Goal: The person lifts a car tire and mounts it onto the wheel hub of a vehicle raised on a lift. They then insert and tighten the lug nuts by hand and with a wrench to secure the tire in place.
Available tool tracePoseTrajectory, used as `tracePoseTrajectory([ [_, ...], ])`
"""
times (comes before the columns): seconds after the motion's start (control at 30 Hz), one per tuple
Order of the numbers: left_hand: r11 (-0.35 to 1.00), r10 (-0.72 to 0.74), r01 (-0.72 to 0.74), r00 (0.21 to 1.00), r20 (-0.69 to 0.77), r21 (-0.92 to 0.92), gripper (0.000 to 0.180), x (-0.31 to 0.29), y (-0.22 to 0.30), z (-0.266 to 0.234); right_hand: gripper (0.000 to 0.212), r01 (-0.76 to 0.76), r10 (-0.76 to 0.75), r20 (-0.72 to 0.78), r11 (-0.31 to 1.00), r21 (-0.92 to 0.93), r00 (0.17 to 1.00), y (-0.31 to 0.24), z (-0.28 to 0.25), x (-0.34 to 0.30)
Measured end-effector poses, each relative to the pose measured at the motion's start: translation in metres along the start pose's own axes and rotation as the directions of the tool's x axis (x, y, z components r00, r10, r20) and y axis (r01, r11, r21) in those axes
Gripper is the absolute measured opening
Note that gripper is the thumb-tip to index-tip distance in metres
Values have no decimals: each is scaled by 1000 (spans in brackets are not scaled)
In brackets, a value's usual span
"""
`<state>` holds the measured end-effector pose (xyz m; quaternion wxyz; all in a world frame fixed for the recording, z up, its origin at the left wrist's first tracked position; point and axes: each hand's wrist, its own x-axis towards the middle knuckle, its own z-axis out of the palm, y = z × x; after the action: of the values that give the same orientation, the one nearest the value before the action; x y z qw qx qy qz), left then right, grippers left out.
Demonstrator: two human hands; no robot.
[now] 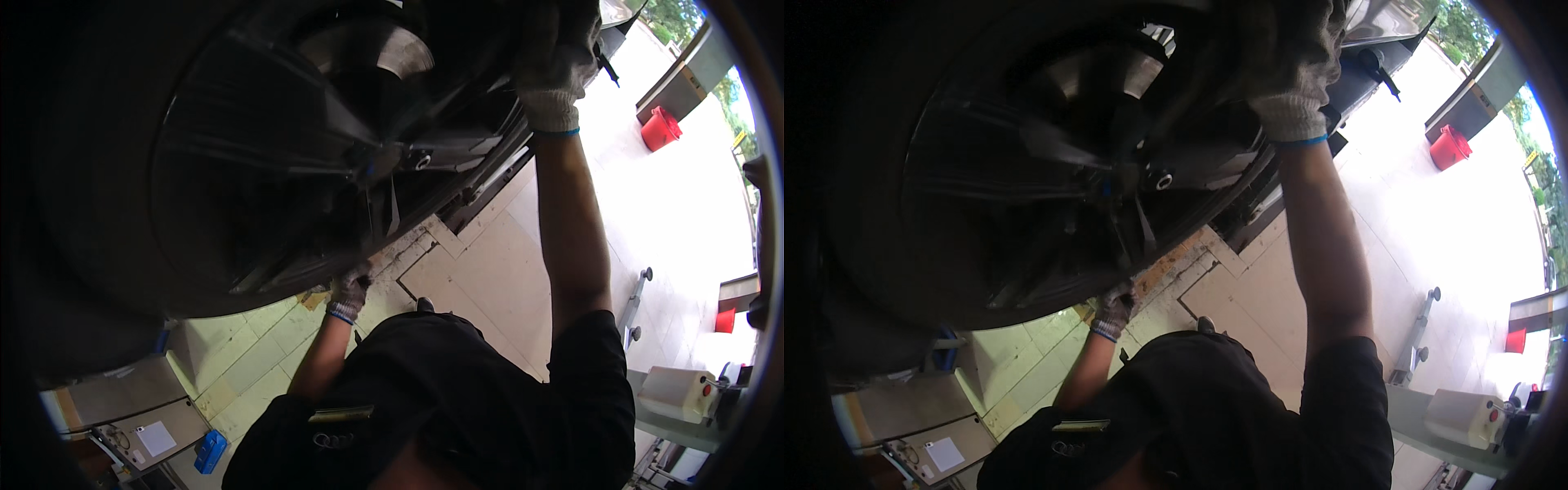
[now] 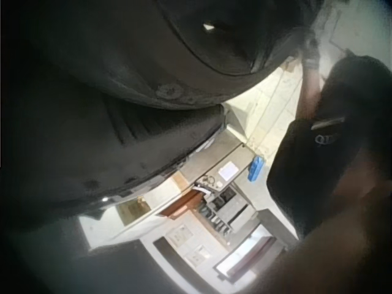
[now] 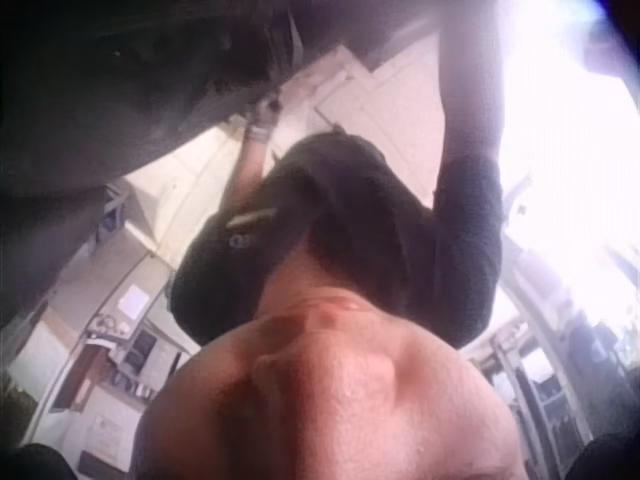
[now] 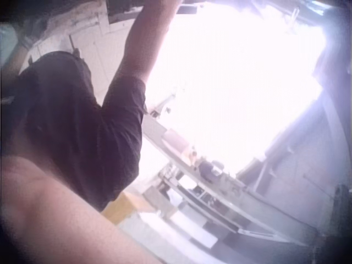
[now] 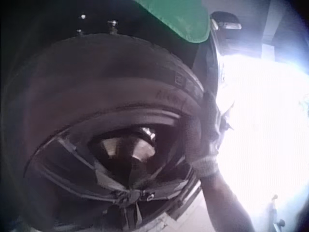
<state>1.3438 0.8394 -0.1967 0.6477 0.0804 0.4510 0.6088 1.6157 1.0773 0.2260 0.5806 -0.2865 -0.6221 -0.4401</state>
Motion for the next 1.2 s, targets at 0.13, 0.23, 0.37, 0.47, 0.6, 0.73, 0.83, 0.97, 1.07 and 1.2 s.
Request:
tracePoseTrajectory([
  [0.13, 997, 32, -34, 999, -30, -64, 19, -12, 3, 12, 60, -300, 294, 82, 951, 70, 952, -8, 17, -7],
  [0.23, 992, 129, -126, 984, -124, 32, 20, -25, 4, 22, 58, -241, 232, 69, 949, 204, 970, -9, 19, -5],
  [0.37, 991, 111, -96, 978, -174, 95, 18, -30, 5, 14, 55, -176, 166, 56, 918, 355, 984, -5, 20, 4],
  [0.47, 996, 77, -69, 988, -135, 61, 16, -26, 3, 4, 53, -140, 131, 51, 895, 424, 990, -6, 20, 7],
  [0.6, 996, 84, -87, 991, -106, -22, 16, -22, 2, 6, 51, -119, 109, 49, 868, 482, 993, -8, 20, 10],
  [0.73, 988, 121, -130, 987, -106, -83, 14, -25, 3, 17, 49, -102, 93, 43, 857, 505, 995, -9, 22, 13],
  [0.83, 984, 128, -139, 987, -99, -109, 14, -25, 2, 19, 48, -180, 184, 54, 791, 585, 981, -13, 25, 10],
  [0.97, 992, 111, -115, 991, -75, -57, 17, -20, -1, 11, 56, -333, 378, 86, 657, 676, 922, -21, 32, -2],
  [1.07, 993, 98, -100, 994, -39, -66, 17, -15, -3, 5, 60, -371, 381, 116, 711, 597, 917, -16, 25, -11],
  [1.2, 986, 131, -133, 991, -25, -103, 17, -13, -4, 7, 65, -255, 235, 100, 891, 377, 967, 2, 18, -9],
])
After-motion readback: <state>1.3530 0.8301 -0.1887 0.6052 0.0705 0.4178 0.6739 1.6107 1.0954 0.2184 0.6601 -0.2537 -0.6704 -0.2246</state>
